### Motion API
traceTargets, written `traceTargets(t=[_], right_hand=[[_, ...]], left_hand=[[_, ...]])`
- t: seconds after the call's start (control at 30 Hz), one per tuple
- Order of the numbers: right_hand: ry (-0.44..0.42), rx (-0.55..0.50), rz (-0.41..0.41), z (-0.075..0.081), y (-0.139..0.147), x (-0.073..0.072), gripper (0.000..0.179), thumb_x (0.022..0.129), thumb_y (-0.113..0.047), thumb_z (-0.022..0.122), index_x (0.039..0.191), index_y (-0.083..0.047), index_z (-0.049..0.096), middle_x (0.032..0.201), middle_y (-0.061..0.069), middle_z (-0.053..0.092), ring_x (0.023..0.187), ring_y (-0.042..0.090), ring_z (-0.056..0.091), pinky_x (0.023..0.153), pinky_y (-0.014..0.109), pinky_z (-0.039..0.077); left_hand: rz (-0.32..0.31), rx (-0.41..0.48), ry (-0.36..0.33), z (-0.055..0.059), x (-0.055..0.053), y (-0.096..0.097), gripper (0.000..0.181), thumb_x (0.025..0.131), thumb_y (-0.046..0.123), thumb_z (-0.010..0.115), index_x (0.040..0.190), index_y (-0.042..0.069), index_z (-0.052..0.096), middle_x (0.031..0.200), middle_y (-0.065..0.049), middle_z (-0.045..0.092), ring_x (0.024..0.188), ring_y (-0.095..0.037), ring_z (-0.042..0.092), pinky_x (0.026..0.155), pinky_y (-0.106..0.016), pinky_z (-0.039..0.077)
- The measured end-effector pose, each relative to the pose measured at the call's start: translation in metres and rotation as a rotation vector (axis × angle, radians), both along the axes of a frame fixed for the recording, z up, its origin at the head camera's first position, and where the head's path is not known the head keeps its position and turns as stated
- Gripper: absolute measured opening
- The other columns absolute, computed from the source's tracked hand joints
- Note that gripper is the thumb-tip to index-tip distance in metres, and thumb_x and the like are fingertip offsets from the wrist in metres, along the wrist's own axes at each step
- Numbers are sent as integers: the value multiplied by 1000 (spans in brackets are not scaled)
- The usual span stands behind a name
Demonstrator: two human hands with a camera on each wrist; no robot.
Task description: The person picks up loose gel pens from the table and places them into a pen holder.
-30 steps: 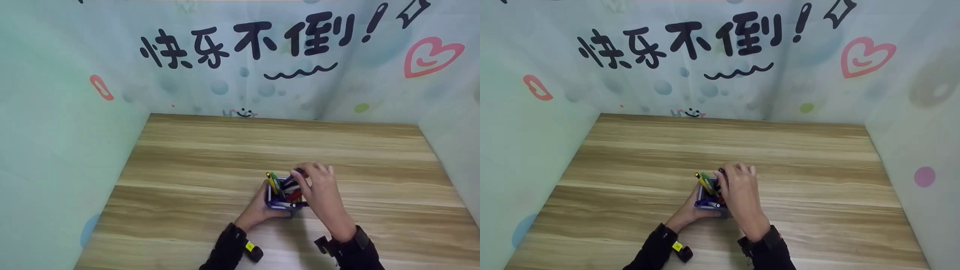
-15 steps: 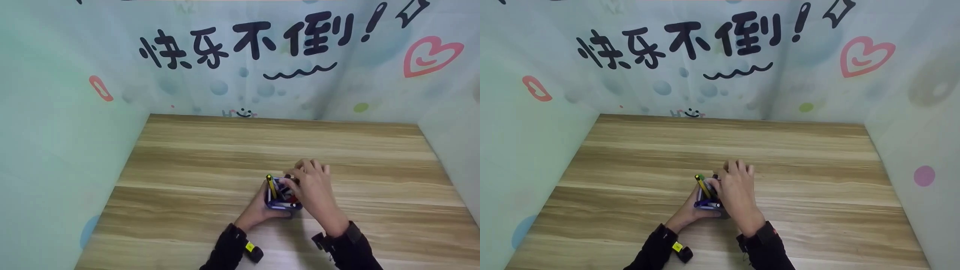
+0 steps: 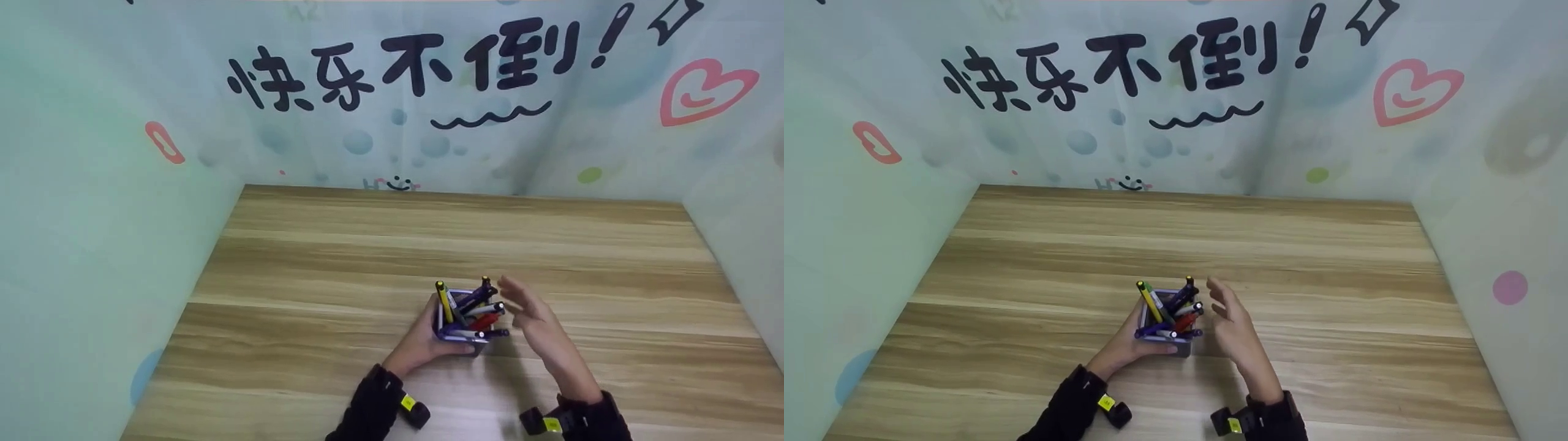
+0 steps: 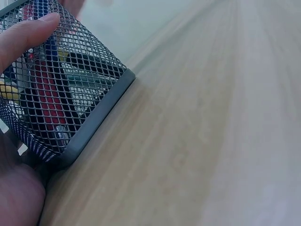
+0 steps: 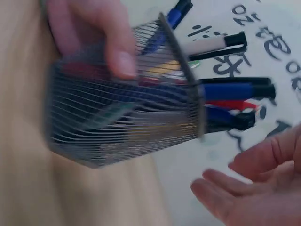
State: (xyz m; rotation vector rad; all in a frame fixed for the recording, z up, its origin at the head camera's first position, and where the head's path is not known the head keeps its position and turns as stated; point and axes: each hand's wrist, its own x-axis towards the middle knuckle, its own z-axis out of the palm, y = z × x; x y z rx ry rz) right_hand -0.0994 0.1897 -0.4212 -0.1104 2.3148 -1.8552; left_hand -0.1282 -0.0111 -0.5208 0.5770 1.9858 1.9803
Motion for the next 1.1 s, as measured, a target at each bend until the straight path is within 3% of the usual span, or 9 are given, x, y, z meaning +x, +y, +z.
traceTargets(t=[0.1,0.2,0.37,0.53,0.57,0.67,0.8,0.83,1.1], right_hand=[[-57,-83,105,-17,0,6,80,72,22,35,146,0,16,149,25,24,135,42,27,111,48,28],[-83,-128,176,-35,-2,10,84,71,19,45,147,-2,15,145,28,28,130,43,33,106,44,35],[-56,-111,169,-60,-7,7,74,73,6,63,138,0,29,132,26,44,118,29,48,102,37,37],[-36,-148,132,-77,-11,-2,72,70,9,65,134,1,33,121,20,52,104,14,54,95,28,40],[-39,-171,122,-79,-11,-4,72,70,10,64,135,0,33,119,21,52,96,15,56,88,25,43],[-54,-211,45,-83,-15,-9,74,73,11,61,140,-3,33,130,22,49,106,18,56,85,20,46],[-48,-169,-112,-85,-22,-18,65,81,5,61,140,-4,37,139,19,45,127,25,45,101,25,40],[-41,-148,-147,-85,-24,-22,61,82,3,61,138,-3,39,135,21,48,124,27,47,100,27,42],[9,-16,-354,-90,-34,-48,44,87,-7,62,127,4,48,110,22,59,81,9,57,63,18,51]], left_hand=[[0,8,-2,-1,0,0,86,63,19,85,131,38,35,130,11,51,121,-10,49,111,-40,29],[-4,32,3,-1,0,0,86,64,17,84,132,37,36,131,10,51,122,-11,48,111,-39,30],[5,64,24,-1,0,0,93,64,14,84,140,30,31,136,8,48,125,-13,45,112,-41,28],[58,67,6,-3,0,0,101,67,15,82,147,24,22,142,6,43,130,-15,41,113,-43,23],[79,56,-1,-2,0,0,100,68,17,82,148,25,22,143,6,41,131,-15,39,114,-42,23],[144,26,-6,-3,-2,1,95,73,21,78,149,26,19,150,0,31,136,-19,32,115,-41,21],[245,-31,-10,-2,-6,4,78,85,18,64,149,19,19,156,-9,15,139,-26,28,114,-36,25],[278,-55,-10,-2,-7,6,73,87,17,62,148,17,22,155,-11,15,137,-27,31,112,-35,29],[623,-381,55,3,-21,18,46,83,23,68,126,9,57,128,-10,58,112,-20,60,96,-30,47]])
